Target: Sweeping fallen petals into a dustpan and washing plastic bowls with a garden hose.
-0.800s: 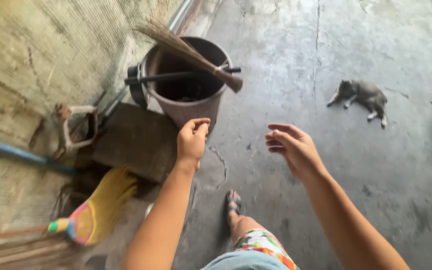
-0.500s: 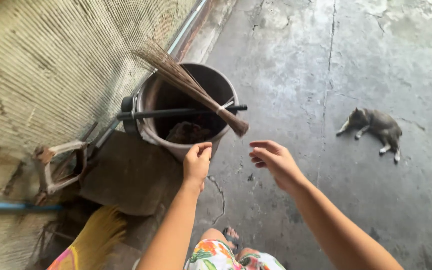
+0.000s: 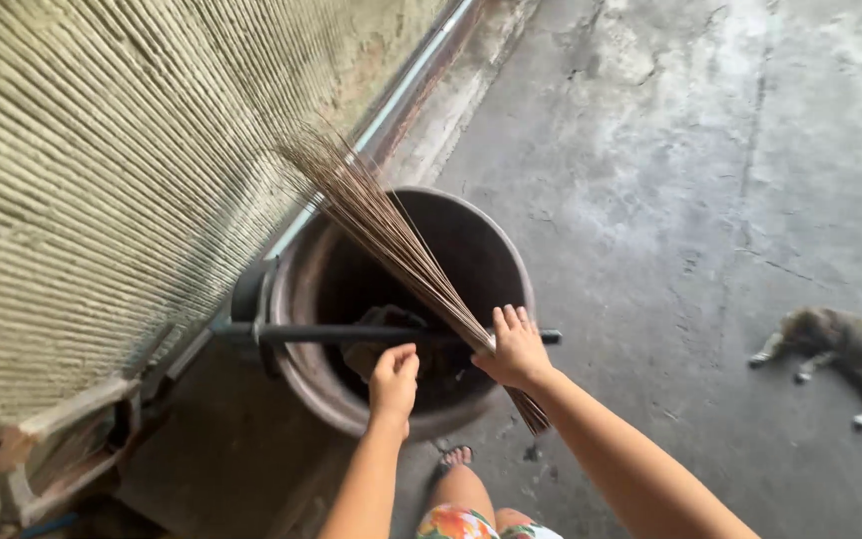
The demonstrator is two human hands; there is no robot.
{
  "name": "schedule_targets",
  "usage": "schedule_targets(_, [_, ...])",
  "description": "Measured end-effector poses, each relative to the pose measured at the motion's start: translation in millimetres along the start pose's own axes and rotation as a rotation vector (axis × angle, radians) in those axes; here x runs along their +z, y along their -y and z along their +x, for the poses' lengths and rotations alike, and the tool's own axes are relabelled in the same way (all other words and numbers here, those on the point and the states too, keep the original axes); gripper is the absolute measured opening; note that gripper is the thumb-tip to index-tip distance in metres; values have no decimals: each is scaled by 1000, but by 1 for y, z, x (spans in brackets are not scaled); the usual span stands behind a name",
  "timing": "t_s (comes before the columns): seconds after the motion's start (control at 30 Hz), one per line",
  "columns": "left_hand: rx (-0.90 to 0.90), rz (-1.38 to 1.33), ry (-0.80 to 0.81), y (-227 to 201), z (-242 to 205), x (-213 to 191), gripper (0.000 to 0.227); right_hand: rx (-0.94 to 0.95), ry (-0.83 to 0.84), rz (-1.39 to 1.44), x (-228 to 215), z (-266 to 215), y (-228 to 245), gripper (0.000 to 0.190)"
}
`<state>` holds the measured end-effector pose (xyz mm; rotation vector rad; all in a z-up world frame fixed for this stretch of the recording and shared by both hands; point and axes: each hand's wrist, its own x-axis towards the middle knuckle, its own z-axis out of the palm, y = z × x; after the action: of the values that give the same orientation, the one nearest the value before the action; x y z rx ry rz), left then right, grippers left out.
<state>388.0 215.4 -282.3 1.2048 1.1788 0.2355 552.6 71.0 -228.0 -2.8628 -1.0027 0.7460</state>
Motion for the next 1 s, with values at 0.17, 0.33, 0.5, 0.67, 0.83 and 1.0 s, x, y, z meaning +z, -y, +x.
schedule_targets(0.17, [-252,-106,-19,24,44,-15,37,-71,65,-131,60,84,-8,103])
schedule_targets(0.33, [-351,-7,-27,32,58,2,42,37,221,157,49,89,8,60])
schedule_targets(0.5, [-633,-745,-165,19,68,49,6,-29,276,494,1,74,9,65])
schedule_targets(0.67, [-504,-991,-250,-39,49,92,39,-162,265,526,-74,43,8,49])
schedule_targets(0.83, [-399,-680,-248,-151,4,158,40,-242,196,476,-142,48,-55,55])
schedule_targets(1.0, [-317,-811,-101,-217,-17,274,65,-129,279,546,-232,54,-151,58])
